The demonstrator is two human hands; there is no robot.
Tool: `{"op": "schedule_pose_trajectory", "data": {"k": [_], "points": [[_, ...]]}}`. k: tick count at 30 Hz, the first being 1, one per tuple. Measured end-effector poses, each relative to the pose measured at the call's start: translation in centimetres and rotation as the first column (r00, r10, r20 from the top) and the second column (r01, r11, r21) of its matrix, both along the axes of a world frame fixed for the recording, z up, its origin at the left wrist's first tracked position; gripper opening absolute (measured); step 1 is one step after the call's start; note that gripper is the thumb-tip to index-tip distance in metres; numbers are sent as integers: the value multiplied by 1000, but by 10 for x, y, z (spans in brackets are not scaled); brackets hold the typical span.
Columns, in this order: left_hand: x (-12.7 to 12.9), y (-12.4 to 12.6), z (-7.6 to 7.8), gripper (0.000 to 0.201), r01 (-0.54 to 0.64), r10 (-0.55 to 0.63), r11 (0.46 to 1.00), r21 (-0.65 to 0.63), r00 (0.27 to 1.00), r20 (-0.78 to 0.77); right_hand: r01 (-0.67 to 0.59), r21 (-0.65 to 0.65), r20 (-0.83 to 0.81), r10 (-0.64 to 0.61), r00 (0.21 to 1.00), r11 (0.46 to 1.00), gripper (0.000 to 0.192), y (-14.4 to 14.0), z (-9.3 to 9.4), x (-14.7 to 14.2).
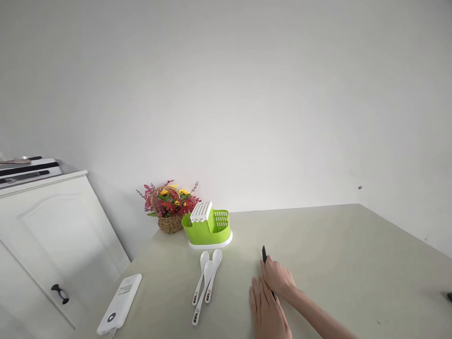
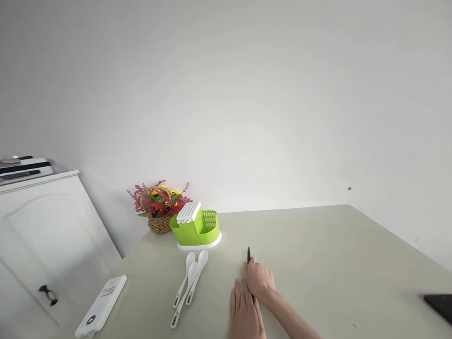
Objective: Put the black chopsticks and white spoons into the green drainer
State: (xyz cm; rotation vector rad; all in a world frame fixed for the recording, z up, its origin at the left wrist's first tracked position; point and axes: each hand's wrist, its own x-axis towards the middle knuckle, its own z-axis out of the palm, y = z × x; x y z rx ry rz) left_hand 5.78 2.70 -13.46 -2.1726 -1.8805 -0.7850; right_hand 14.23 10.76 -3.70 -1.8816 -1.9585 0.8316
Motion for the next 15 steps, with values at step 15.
{"op": "schedule_pose_trajectory", "data": {"k": [15], "points": [[8,-5,6,56,-43,42,992,122,999,11,-99,157,253,58,966,983,56,-15,4,8]]}}
